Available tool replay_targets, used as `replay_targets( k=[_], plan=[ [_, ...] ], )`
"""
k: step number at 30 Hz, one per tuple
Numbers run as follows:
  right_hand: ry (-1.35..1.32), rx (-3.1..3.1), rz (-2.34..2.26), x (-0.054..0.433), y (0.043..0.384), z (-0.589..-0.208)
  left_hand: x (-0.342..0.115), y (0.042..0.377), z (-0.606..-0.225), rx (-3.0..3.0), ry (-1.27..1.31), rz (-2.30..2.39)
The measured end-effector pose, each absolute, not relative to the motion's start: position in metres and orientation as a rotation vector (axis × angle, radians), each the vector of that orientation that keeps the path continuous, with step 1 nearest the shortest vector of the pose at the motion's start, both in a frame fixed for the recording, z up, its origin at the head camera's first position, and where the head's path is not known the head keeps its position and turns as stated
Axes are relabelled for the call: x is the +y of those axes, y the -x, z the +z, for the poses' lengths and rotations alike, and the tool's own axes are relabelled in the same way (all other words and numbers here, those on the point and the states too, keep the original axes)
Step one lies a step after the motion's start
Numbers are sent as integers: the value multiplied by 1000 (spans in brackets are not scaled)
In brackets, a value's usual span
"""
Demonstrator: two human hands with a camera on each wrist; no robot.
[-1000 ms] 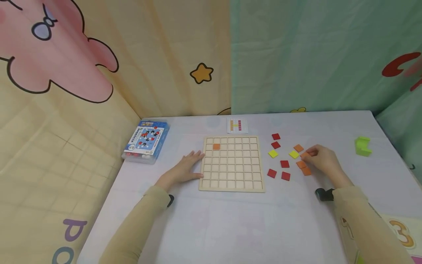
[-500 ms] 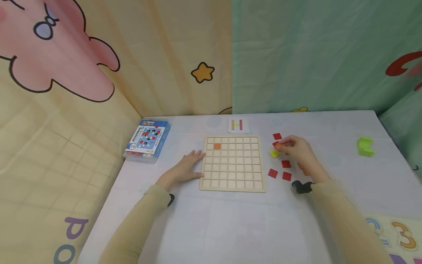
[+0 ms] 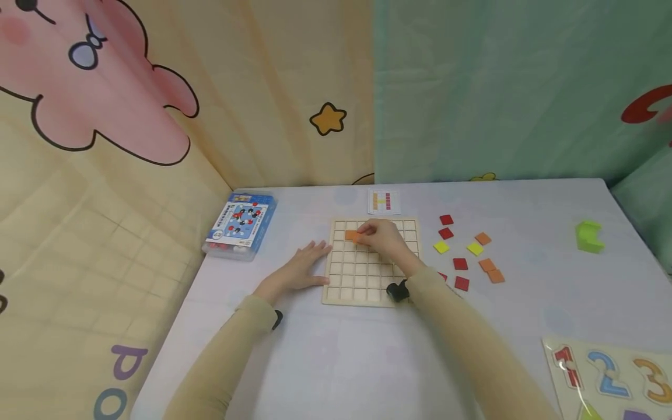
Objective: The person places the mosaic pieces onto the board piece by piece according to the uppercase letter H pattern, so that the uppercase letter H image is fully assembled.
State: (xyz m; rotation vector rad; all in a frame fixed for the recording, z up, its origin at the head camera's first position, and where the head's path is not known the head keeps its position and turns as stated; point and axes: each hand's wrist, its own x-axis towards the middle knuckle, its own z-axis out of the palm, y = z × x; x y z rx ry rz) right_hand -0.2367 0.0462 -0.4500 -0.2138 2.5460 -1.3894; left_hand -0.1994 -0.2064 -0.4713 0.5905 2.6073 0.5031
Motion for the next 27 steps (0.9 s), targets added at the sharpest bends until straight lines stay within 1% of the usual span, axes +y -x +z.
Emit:
replay_targets(
  k=[8, 18, 27],
  plan=[
    [317, 2632, -1266, 23, 241, -459, -204, 199, -473, 2615, -618, 504],
    [402, 2728, -1061, 16, 239, -458, -204, 202, -473, 2616, -587, 477],
    [418, 2751, -1029, 11, 234, -459, -206, 201, -472, 2612, -572, 472]
  ],
)
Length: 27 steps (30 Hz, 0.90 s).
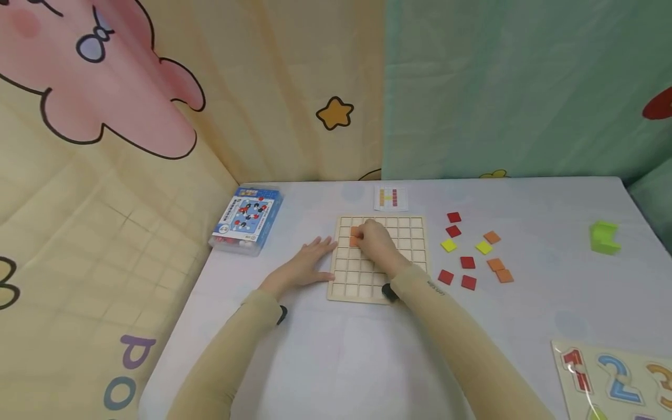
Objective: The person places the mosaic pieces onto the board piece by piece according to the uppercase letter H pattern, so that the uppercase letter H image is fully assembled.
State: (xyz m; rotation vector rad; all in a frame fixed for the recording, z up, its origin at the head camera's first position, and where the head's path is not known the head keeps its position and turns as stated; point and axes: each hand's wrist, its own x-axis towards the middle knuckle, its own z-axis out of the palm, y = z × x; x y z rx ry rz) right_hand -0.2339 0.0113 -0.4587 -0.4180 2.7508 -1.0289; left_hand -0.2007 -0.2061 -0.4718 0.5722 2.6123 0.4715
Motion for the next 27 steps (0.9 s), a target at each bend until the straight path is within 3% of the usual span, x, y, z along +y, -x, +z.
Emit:
replay_targets(
  k=[14, 27],
  plan=[
    [405, 2670, -1042, 29, 230, -454, -203, 200, -474, 2606, -568, 473],
    [82, 2635, -1177, 168, 204, -427, -206, 202, -473, 2617, -573, 488]
  ],
)
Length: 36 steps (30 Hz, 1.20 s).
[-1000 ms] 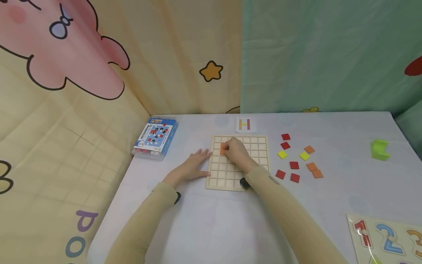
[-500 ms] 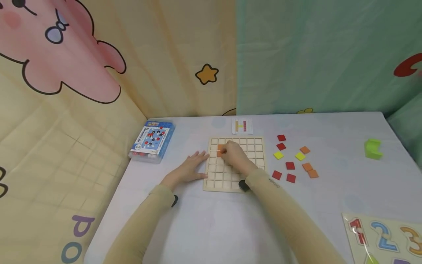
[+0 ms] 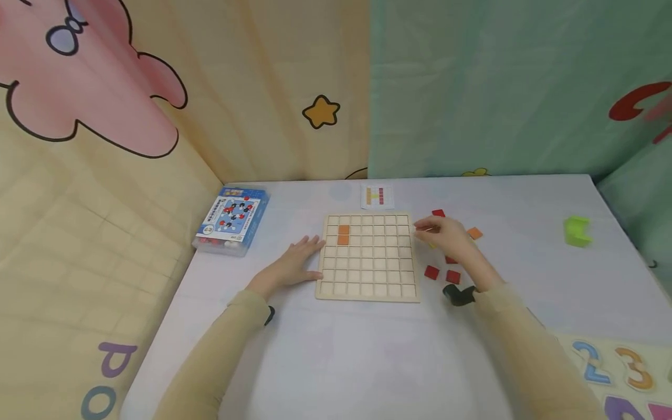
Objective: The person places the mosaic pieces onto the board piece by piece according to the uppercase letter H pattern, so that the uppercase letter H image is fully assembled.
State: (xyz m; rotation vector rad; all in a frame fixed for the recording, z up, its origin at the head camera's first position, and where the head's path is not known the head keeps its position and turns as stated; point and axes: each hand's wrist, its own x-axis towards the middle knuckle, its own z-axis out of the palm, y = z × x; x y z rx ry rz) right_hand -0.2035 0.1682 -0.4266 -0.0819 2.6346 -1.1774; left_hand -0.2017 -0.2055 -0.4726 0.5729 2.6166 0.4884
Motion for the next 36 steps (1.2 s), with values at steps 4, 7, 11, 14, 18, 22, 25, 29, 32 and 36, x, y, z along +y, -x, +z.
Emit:
replay_targets(
  k=[4, 7, 11, 14, 18, 22, 25, 29, 32, 36],
  plan=[
    [-82, 2641, -1133, 218, 190, -429, -207, 203, -474, 2617, -583, 484],
    [-176, 2690, -1077, 245, 181, -437, -208, 203, -473, 2616, -584, 495],
    [-282, 2717, -1053, 266, 171, -447, -209, 203, -470, 2614, -576, 503],
    [-290, 2702, -1063, 271, 164, -449, -208, 203, -469, 2610, -575, 502],
    [-254, 2696, -1043, 273, 160, -450, -207, 202, -468, 2601, -571, 509],
    [-227, 2688, -1003, 273, 160, -452, -207, 202, -471, 2601, -571, 512],
    [-207, 2687, -978, 271, 160, -454, -207, 202, -474, 2603, -573, 510],
    [-197, 2703, -935, 265, 162, -455, -206, 203, -475, 2602, -572, 504],
    [-190, 2733, -883, 260, 166, -456, -206, 203, -475, 2605, -564, 501],
    [-206, 2747, -849, 256, 171, -458, -206, 202, -472, 2604, -554, 502]
  ],
)
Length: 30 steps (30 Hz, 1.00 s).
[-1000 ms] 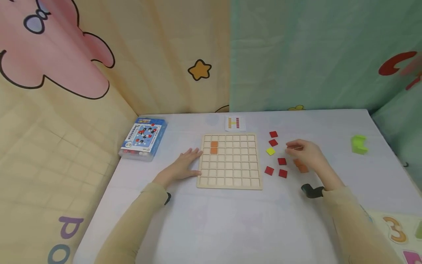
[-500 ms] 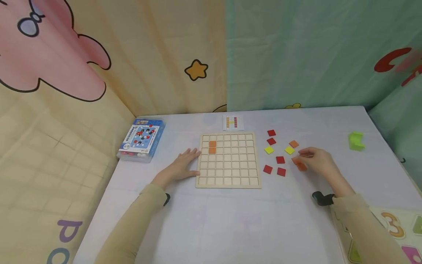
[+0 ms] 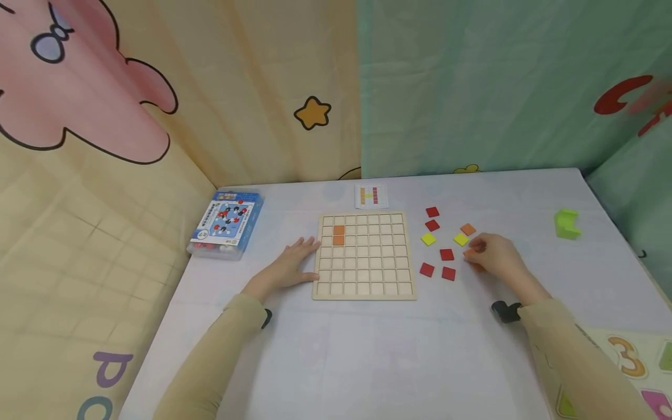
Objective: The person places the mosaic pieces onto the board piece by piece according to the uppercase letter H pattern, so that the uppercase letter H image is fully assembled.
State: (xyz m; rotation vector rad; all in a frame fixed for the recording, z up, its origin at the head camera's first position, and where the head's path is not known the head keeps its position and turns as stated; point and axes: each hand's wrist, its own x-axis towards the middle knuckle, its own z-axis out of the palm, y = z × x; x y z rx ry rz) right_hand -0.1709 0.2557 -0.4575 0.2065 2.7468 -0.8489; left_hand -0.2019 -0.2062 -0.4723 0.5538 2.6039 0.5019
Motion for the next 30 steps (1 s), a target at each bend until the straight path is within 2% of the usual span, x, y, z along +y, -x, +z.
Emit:
replay_targets(
  k=[12, 19, 24, 30],
  plan=[
    [-290, 2710, -907, 255, 173, -466, -205, 203, -472, 2609, -569, 488],
    [-300, 2679, -1144, 245, 172, -455, -204, 203, -471, 2602, -561, 485],
    [-159, 2582, -1344, 209, 181, -445, -204, 203, -470, 2610, -550, 484],
    [-8, 2477, -1447, 136, 194, -449, -206, 202, -472, 2604, -547, 487]
  ],
)
